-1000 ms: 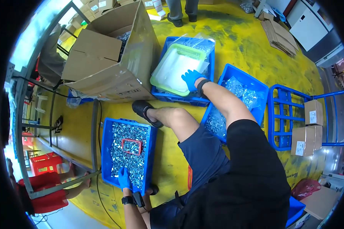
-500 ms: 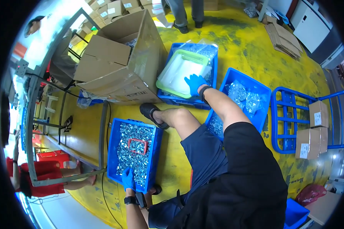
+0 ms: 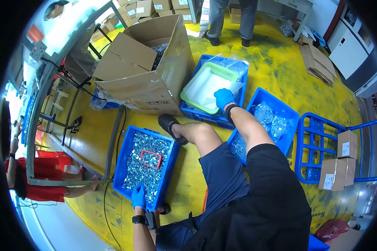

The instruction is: The person scoops metal parts from a blue bin into a red tray, pours them into a plastic bag, and then seals the bag before repeating the process.

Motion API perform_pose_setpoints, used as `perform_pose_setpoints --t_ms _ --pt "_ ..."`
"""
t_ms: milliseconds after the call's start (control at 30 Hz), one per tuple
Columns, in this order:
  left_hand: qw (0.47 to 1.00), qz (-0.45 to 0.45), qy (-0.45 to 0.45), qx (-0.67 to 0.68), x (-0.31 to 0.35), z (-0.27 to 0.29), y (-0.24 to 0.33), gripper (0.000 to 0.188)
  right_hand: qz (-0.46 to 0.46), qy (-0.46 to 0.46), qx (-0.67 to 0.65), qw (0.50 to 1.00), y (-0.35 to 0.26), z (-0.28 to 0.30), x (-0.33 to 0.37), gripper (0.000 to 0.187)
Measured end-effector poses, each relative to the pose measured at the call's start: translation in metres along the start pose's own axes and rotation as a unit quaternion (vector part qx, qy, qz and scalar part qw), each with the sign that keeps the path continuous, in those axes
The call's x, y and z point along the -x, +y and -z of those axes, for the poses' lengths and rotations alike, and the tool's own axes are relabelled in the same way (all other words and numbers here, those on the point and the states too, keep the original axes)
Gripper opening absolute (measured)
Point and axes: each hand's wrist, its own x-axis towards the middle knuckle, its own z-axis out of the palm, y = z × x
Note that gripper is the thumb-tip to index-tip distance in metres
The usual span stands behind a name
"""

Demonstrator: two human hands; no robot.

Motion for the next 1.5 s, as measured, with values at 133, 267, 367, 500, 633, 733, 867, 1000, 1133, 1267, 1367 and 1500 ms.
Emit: perform_pose_setpoints --t_ms 133,267,367,500,633,733,867,1000,1133,1267,1367,1500 --pt "0.999 0.000 0.009 -0.031 -0.004 -0.006 0.011 0.033 0.038 0.038 -0.041 0.998 0.019 0.013 -0.003 0.016" --pt "0.995 -0.071 0.014 -0.061 -0.013 -0.011 0.006 0.035 0.027 0.104 -0.090 0.990 0.032 0.036 -0.013 0.016" --pt "0.997 -0.073 -0.003 -0.035 -0.018 -0.004 0.007 0.035 0.033 0.133 -0.200 0.970 0.019 0.080 -0.012 0.015" --pt "0.994 -0.111 -0.008 0.004 -0.016 0.003 0.031 0.041 0.211 0.112 -0.208 0.948 -0.053 0.191 0.029 0.014" --pt "0.939 -0.340 0.042 -0.015 0.000 -0.008 0.125 0.077 0.219 -0.121 -0.319 0.914 -0.141 0.258 0.078 0.022" --pt "0.897 -0.428 0.109 -0.004 0.030 0.001 0.186 0.072 0.352 -0.255 -0.361 0.825 -0.189 0.255 0.087 0.027" --pt "0.949 -0.222 -0.197 0.108 0.038 0.032 0.178 0.051 0.351 -0.331 -0.368 0.795 -0.250 0.261 0.100 0.032" --pt "0.952 -0.181 -0.095 0.229 0.024 0.061 0.112 0.028 0.300 -0.498 -0.383 0.718 -0.245 0.232 0.088 0.034" --pt "0.914 -0.142 -0.005 0.380 0.009 0.074 0.070 0.019 0.220 -0.570 -0.630 0.481 -0.236 0.163 0.109 0.043" --pt "0.915 -0.083 0.067 0.389 -0.004 0.069 0.036 0.019 0.124 -0.501 -0.632 0.578 -0.265 0.121 0.143 0.044" --pt "0.914 -0.102 0.083 0.383 -0.013 0.070 0.034 0.019 0.121 -0.453 -0.601 0.647 -0.278 0.121 0.150 0.040" --pt "0.939 -0.099 0.094 0.315 -0.029 0.078 0.020 0.021 0.143 -0.445 -0.578 0.669 -0.285 0.127 0.135 0.031"
